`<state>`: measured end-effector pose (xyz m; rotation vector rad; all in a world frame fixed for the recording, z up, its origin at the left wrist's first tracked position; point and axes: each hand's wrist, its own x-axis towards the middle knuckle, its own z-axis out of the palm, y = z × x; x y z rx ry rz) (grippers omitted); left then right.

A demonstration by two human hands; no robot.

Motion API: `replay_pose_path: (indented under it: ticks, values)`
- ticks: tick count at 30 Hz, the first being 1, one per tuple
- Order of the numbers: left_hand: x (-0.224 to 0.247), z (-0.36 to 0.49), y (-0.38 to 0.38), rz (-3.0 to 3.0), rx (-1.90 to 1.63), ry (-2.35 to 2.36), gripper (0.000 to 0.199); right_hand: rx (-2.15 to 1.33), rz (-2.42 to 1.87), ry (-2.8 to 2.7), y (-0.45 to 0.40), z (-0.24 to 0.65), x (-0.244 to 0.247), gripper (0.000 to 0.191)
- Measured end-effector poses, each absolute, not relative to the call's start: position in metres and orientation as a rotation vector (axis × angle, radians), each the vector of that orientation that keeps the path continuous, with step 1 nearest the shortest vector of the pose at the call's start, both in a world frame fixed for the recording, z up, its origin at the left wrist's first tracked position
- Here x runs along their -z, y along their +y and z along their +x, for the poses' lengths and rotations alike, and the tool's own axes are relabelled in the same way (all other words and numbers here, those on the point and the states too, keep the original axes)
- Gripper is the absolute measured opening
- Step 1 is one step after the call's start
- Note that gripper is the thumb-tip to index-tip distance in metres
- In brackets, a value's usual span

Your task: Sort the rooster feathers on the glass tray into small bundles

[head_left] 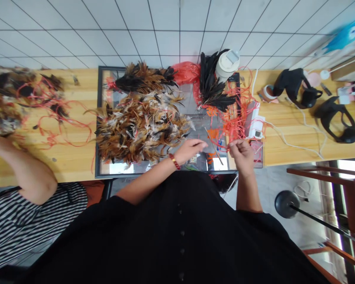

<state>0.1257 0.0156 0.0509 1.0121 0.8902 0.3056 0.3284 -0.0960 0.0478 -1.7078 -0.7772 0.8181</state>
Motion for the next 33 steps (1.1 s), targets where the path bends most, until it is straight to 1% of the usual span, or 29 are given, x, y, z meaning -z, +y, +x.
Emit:
replay_pose_path:
  ticks: [3,5,7,11,15,19,22,23,24,25,28,29,30,31,33]
  values:
    - [-0.049,0.159,0.01,0.913,-0.253,0.85,0.035,-0.847,-1.724,-0.962,-0.093,0.298,-0.038,0.025]
    - [-0.044,0.171,0.01,0.805,-0.318,0.927,0.03,-0.862,-1.755,-1.045,-0.093,0.291,-0.033,0.025]
    - [-0.039,0.171,0.015,0.697,-0.374,1.03,0.025,-0.806,-1.817,-1.066,-0.095,0.296,-0.032,0.025]
    - [-0.034,0.153,0.031,0.546,-0.443,1.125,0.018,-0.534,-1.965,-1.088,-0.104,0.33,-0.03,0.026]
    - [-0.034,0.132,0.041,0.499,-0.487,1.091,0.021,-0.251,-2.197,-0.959,-0.113,0.378,-0.017,0.03]
    - [-0.028,0.109,0.039,0.607,-0.473,1.069,0.024,-0.019,-2.403,-0.735,-0.116,0.42,0.001,0.031]
    - [-0.017,0.095,0.034,0.796,-0.397,1.135,0.021,0.123,-2.497,-0.792,-0.114,0.428,0.009,0.036]
    - [-0.013,0.092,0.031,0.857,-0.35,1.154,0.02,0.121,-2.49,-0.874,-0.113,0.422,0.01,0.038]
    - [-0.009,0.091,0.029,0.908,-0.302,1.167,0.019,0.045,-2.45,-0.991,-0.111,0.412,0.012,0.037]
    - [-0.006,0.091,0.027,0.948,-0.259,1.172,0.018,-0.115,-2.376,-1.14,-0.109,0.399,0.014,0.034]
    - [-0.001,0.097,0.021,1.02,-0.172,1.138,0.016,-0.848,-1.975,-1.586,-0.106,0.356,0.022,0.027]
    - [0.0,0.1,0.019,1.018,-0.147,1.117,0.014,-1.031,-1.879,-1.657,-0.106,0.347,0.026,0.025]
    - [0.0,0.103,0.019,1.003,-0.125,1.096,0.016,-1.154,-1.852,-1.702,-0.108,0.342,0.029,0.023]
    - [0.0,0.105,0.018,0.979,-0.111,1.081,0.026,-1.214,-1.915,-1.723,-0.111,0.342,0.031,0.022]
    - [0.001,0.106,0.018,0.934,-0.116,1.091,0.048,-1.159,-2.246,-1.696,-0.119,0.355,0.032,0.025]
